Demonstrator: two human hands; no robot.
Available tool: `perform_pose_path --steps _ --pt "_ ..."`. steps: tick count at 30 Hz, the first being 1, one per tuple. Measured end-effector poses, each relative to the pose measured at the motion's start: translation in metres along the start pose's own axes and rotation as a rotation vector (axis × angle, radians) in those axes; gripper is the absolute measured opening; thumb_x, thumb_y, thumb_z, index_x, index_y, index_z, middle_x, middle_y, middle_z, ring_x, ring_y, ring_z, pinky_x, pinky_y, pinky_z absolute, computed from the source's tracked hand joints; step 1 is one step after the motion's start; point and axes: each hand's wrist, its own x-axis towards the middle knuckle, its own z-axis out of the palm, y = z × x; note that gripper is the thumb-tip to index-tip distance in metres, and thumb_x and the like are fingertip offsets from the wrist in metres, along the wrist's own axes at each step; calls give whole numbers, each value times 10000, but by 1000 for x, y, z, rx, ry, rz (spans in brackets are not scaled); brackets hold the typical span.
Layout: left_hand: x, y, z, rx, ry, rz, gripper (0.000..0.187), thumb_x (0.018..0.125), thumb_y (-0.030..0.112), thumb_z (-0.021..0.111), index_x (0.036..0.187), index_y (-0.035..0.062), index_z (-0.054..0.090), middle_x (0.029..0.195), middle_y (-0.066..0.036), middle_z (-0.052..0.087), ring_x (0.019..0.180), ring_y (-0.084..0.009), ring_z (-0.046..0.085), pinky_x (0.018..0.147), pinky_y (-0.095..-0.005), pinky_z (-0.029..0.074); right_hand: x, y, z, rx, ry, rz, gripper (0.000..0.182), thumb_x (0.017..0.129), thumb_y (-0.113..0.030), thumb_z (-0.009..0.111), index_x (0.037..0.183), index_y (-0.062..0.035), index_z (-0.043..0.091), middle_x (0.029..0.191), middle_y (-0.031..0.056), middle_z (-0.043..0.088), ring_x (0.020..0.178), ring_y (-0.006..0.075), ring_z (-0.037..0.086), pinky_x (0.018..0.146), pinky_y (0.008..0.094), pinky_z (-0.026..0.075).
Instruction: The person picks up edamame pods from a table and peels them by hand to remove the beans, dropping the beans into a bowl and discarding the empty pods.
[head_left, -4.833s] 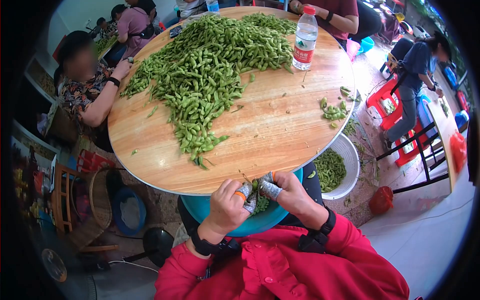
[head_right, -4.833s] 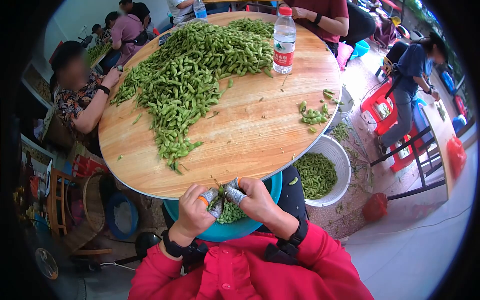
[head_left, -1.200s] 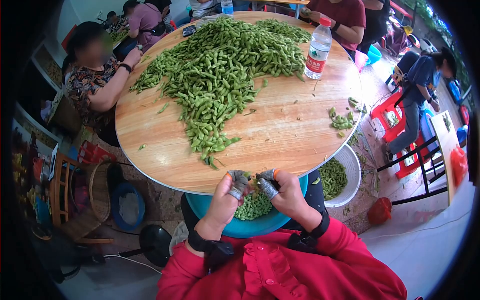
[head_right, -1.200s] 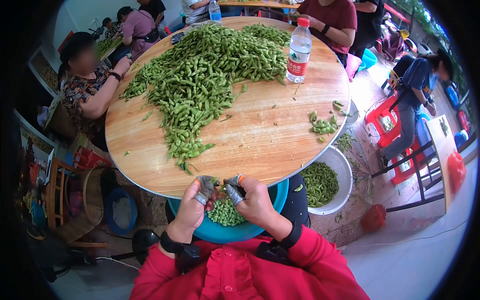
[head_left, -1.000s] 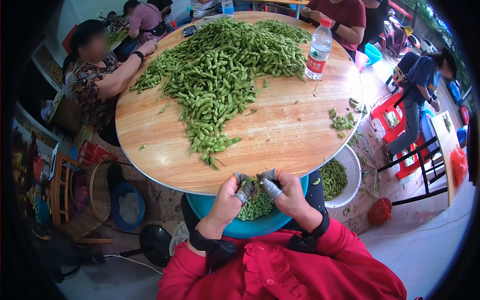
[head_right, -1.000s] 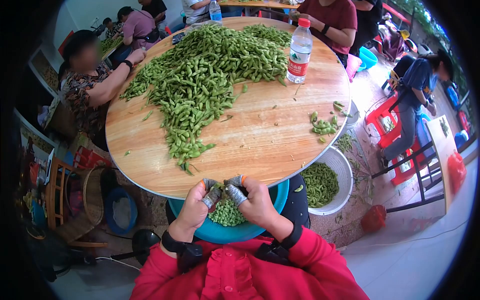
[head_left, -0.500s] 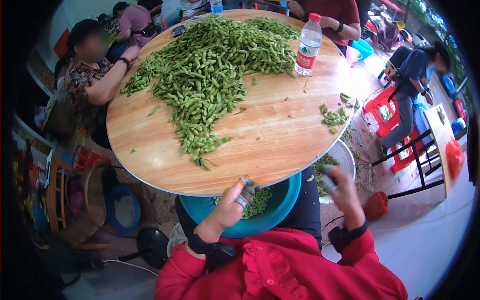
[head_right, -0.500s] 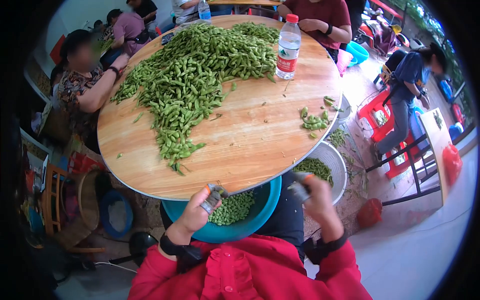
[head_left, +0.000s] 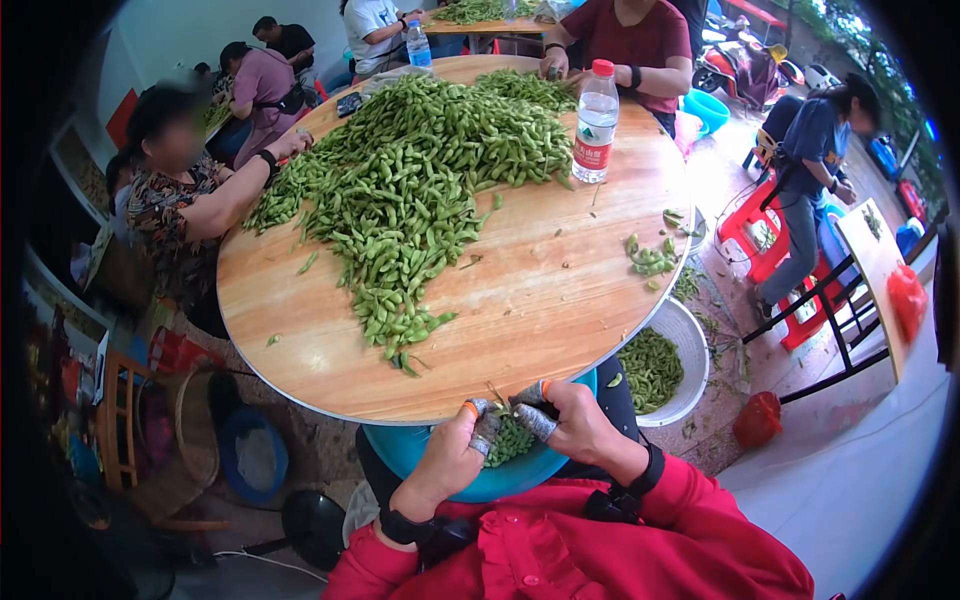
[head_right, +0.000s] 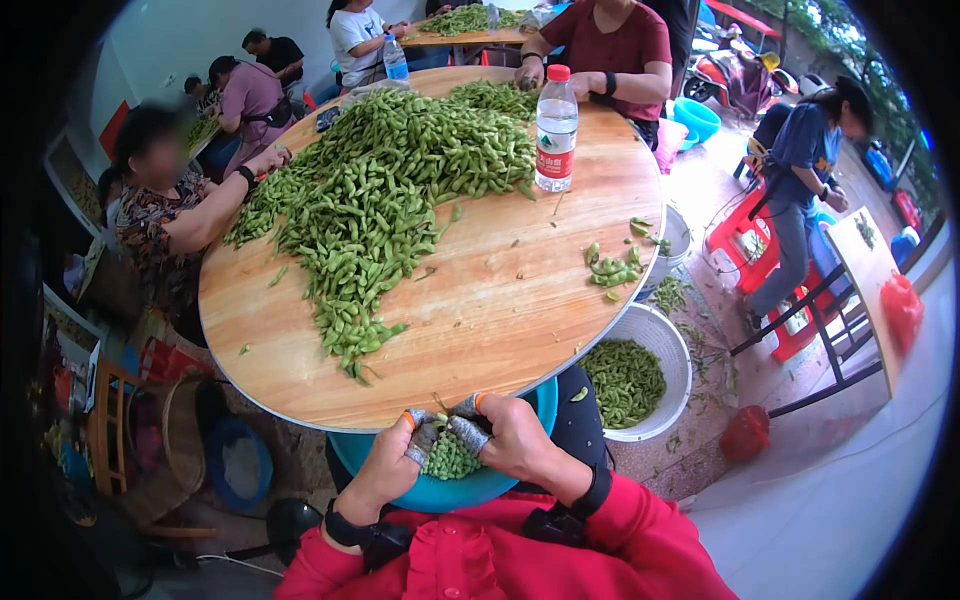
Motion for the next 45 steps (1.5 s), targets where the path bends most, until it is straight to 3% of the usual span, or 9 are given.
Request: perform_pose_path --steps 6,9,16,22,31,32,36,41,45 --pt "-5 8 2 255 40 78 215 831 81 481 1031 0 481 800 -141 588 748 -232 581 677 -311 439 0 1 0 94 -98 80 153 765 -70 576 886 22 598 713 125 615 649 116 552 597 271 448" --pt "-5 1 -2 36 63 240 198 834 75 471 1015 -4 487 789 -135 584 739 -231 575 671 -312 436 1 -4 -2 179 -76 107 149 775 -76 574 877 31 597 704 86 613 650 87 526 589 258 442" --pt "-4 2 -4 -240 21 133 151 823 55 466 946 -11 526 765 -31 572 699 -85 500 630 -236 416 -1 2 2 332 -95 121 135 794 -119 588 782 14 572 646 1 547 622 48 475 558 221 413" --pt "-2 0 0 -316 85 103 258 730 -49 365 908 -19 550 664 -47 550 591 -76 466 537 -234 396 -2 7 13 333 -74 88 105 792 -94 575 798 11 575 643 6 545 623 55 471 558 227 408" --pt "-2 -1 -1 -631 263 63 116 793 3 492 903 -14 525 731 -13 550 664 -63 495 595 -208 415 0 8 12 246 8 109 100 781 -70 573 830 16 583 639 36 561 607 68 481 553 237 411" --pt "-5 -8 -4 -661 127 65 163 806 59 555 940 -22 511 777 -20 562 710 -68 523 639 -211 431 1 7 12 240 1 96 102 781 -69 572 833 18 584 638 41 561 609 69 481 553 240 412" --pt "-5 -12 1 -350 75 138 182 812 27 531 986 -23 517 809 -34 580 763 -83 536 702 -228 435 1 -9 14 207 -10 -2 112 781 -63 567 847 25 589 636 68 564 605 90 490 553 252 415" --pt "-7 -12 0 -518 -85 110 239 828 47 527 1059 -8 504 869 -24 577 779 -93 533 711 -241 438 3 0 10 -67 -88 -228 166 769 -93 586 906 0 596 682 140 570 590 158 518 564 273 419" --pt "-8 -6 -3 -688 -117 148 250 837 86 542 1068 0 501 889 -3 563 761 -79 523 675 -228 439 3 0 4 136 -162 -123 169 770 -111 588 902 -6 593 682 137 567 594 166 519 568 284 420"
